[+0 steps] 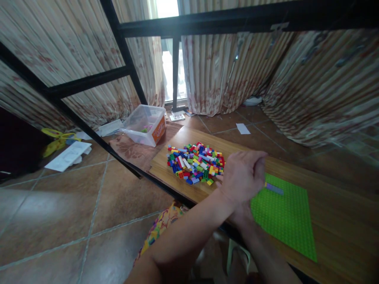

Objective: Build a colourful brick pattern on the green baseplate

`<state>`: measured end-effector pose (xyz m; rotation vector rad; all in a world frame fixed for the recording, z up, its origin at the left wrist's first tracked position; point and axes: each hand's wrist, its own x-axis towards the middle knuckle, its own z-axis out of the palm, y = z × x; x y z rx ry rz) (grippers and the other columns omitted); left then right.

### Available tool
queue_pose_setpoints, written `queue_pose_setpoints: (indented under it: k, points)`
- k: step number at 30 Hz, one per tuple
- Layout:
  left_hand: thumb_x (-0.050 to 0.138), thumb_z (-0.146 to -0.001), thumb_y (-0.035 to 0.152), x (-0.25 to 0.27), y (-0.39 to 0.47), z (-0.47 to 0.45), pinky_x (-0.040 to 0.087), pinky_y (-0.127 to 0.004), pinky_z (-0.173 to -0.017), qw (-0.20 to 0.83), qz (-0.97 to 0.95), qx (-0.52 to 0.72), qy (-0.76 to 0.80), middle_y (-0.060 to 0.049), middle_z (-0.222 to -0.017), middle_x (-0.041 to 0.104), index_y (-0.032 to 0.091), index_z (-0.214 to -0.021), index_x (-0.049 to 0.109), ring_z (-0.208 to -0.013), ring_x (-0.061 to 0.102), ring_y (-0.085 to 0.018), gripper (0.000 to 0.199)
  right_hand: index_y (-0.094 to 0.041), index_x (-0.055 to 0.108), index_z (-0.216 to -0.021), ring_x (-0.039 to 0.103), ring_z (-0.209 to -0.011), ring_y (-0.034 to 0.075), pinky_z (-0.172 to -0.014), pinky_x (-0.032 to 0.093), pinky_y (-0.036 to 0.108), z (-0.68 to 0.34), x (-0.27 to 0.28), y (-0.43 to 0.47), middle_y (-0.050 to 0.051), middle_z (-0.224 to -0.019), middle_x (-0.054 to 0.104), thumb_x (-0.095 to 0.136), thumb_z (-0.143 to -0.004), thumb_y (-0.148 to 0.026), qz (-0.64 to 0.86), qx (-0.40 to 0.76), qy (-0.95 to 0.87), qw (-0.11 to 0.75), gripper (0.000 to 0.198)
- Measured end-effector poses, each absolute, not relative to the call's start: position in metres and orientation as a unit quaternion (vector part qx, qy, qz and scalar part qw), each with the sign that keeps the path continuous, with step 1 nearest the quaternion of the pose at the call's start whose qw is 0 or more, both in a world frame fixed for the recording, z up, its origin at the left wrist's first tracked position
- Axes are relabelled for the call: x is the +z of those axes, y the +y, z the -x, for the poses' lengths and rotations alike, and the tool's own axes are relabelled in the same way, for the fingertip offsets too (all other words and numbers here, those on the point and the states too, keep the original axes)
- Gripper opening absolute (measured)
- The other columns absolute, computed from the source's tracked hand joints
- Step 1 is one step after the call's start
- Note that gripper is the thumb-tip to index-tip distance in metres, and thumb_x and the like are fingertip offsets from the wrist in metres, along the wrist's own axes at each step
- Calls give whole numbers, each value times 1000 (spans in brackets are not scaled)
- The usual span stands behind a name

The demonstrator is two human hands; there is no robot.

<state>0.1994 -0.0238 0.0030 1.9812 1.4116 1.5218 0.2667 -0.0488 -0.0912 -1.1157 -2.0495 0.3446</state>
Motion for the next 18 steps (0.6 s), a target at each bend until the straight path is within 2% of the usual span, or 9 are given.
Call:
queue_pose_setpoints:
  k: [3,8,18]
  points:
    - [43,-93,21,7,-32,-209,52,-29,-85,164,-706,513,460,-4,-94,73,19,-102,65,-88,67,-16,23,-27,68,-108,53,-111,25,-101,39,48,-243,-95,-54,7,-112,64,43,-92,-34,431,90,-821,363,31]
    - [43,-90,21,10,-42,-223,53,-26,-76,201,-726,515,409,-5,-84,73,17,-97,65,-79,67,-16,24,-23,69,-106,49,-114,27,-96,40,45,-211,-84,-63,10,-120,60,53,-89,-27,419,41,-843,334,24]
    - [48,-88,20,18,-43,-208,56,-27,-73,282,-684,506,444,-3,-90,74,24,-96,68,-83,69,-18,22,-23,61,-118,40,-126,31,-103,32,53,-153,-74,-68,13,-132,52,60,-86,-33,428,34,-864,265,33]
